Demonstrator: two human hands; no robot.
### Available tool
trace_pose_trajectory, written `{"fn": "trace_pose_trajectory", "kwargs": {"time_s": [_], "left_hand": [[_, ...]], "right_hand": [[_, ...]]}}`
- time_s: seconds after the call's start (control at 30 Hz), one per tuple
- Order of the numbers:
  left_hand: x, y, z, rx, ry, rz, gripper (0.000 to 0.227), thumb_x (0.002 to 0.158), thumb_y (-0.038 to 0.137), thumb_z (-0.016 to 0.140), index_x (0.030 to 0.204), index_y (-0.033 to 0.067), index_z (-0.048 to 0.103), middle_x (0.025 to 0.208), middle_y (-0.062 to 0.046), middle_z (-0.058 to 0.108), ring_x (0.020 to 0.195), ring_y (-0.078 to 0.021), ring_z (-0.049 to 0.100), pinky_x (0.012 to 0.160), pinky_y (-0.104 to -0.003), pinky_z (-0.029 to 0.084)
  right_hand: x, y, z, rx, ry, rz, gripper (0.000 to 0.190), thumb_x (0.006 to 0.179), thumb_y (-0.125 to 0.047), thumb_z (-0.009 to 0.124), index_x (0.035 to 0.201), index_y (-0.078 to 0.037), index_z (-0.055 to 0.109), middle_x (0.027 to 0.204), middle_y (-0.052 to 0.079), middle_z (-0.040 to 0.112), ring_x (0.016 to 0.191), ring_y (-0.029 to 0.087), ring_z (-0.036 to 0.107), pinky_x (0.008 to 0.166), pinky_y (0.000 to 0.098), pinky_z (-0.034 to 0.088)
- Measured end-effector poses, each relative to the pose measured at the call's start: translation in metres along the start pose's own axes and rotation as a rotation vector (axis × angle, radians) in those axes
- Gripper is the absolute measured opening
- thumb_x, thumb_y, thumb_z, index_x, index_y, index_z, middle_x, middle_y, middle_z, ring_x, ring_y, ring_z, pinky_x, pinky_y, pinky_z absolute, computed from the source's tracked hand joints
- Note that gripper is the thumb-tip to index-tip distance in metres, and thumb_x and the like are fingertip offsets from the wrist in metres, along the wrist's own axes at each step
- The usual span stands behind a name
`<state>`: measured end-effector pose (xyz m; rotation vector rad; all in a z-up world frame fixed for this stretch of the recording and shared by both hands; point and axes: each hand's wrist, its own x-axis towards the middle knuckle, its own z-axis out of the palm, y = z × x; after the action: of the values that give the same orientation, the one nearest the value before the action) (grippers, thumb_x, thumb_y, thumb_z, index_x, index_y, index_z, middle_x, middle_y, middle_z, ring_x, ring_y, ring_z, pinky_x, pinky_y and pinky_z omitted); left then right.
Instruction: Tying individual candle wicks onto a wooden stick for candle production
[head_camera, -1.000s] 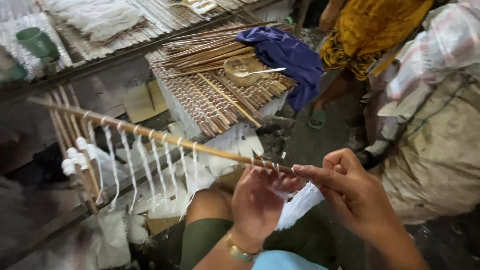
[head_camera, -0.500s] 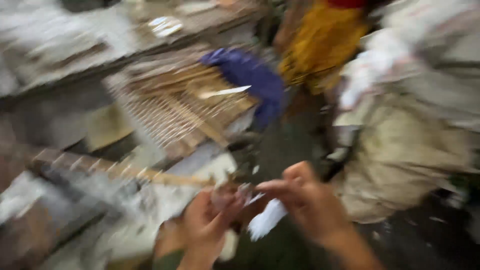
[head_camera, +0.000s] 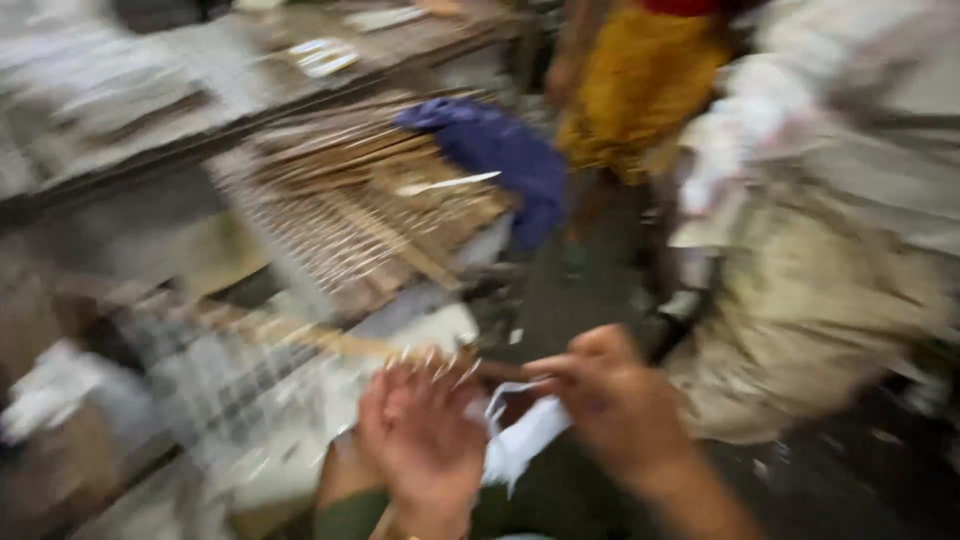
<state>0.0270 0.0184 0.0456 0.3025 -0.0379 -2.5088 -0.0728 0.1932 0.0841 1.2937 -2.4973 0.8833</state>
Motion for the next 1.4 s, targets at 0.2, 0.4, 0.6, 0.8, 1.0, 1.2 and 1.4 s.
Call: {"fn": "trace_pose_trajectory", "kwargs": {"time_s": [0.2, 0.4, 0.6, 0.8, 1.0, 1.2, 1.4], "left_hand": [[-0.003, -0.004, 0.018, -0.108, -0.014, 0.009, 0.031, 0.099, 0.042, 0.058, 0.081, 0.0193, 0.068, 0.078, -0.004, 0.073, 0.079, -0.0252, 0.071, 0.055, -0.029, 0.042], [-0.002, -0.006, 0.026, -0.169, -0.01, -0.015, 0.025, 0.094, 0.033, 0.069, 0.075, 0.0177, 0.067, 0.066, 0.005, 0.06, 0.059, -0.0115, 0.045, 0.054, -0.026, 0.033], [0.033, -0.003, -0.066, 0.041, -0.418, -0.135, 0.037, 0.099, 0.048, 0.061, 0.076, 0.0204, 0.053, 0.066, 0.007, 0.034, 0.063, -0.0106, 0.033, 0.061, -0.026, 0.03], [0.06, 0.011, -0.212, 0.231, -0.102, -0.124, 0.036, 0.097, 0.05, 0.062, 0.081, 0.0169, 0.063, 0.077, 0.002, 0.063, 0.077, -0.0146, 0.062, 0.072, -0.033, 0.048], [0.018, -0.033, -0.136, 0.249, 0.492, -0.418, 0.023, 0.094, 0.036, 0.071, 0.099, 0.0131, 0.071, 0.06, -0.002, 0.059, 0.047, -0.0144, 0.059, 0.038, -0.026, 0.047], [-0.014, -0.051, 0.002, 0.917, -0.643, 0.127, 0.016, 0.105, 0.025, 0.062, 0.11, 0.01, 0.065, 0.106, -0.001, 0.065, 0.102, -0.0137, 0.059, 0.091, -0.033, 0.047], [-0.005, -0.033, -0.001, 0.422, -0.623, -0.079, 0.032, 0.108, 0.015, 0.058, 0.129, -0.0072, 0.064, 0.124, -0.017, 0.07, 0.108, -0.0166, 0.069, 0.08, -0.023, 0.052]], "right_hand": [[0.003, -0.009, -0.029, -0.083, 0.075, 0.086, 0.016, 0.09, -0.033, 0.074, 0.104, -0.031, 0.082, 0.096, -0.003, 0.055, 0.059, 0.01, 0.055, 0.061, 0.028, 0.047], [0.006, 0.004, -0.035, -0.154, 0.121, 0.005, 0.016, 0.088, -0.029, 0.078, 0.105, -0.027, 0.08, 0.102, 0.002, 0.057, 0.064, 0.013, 0.056, 0.062, 0.0314, 0.047], [0.019, 0.007, -0.069, -0.161, 0.117, -0.042, 0.024, 0.095, -0.014, 0.076, 0.119, -0.016, 0.081, 0.102, 0.006, 0.056, 0.091, 0.015, 0.058, 0.078, 0.0269, 0.046], [0.021, 0.006, -0.091, -0.058, 0.191, 0.054, 0.018, 0.104, -0.007, 0.073, 0.122, -0.007, 0.075, 0.129, 0.016, 0.046, 0.073, 0.018, 0.044, 0.076, 0.0289, 0.038], [0.026, -0.002, -0.089, -0.211, 0.211, -0.15, 0.021, 0.101, -0.013, 0.079, 0.122, -0.01, 0.079, 0.111, 0.018, 0.052, 0.104, 0.028, 0.055, 0.095, 0.0397, 0.043], [0.012, -0.013, -0.083, -0.077, -0.068, -0.067, 0.041, 0.085, -0.009, 0.064, 0.124, -0.019, 0.075, 0.106, 0.007, 0.056, 0.097, 0.02, 0.061, 0.088, 0.0311, 0.047], [0.002, -0.023, -0.083, -0.15, -0.047, 0.012, 0.02, 0.091, -0.024, 0.065, 0.108, -0.027, 0.077, 0.103, -0.002, 0.068, 0.09, 0.015, 0.071, 0.077, 0.0316, 0.051]]}}
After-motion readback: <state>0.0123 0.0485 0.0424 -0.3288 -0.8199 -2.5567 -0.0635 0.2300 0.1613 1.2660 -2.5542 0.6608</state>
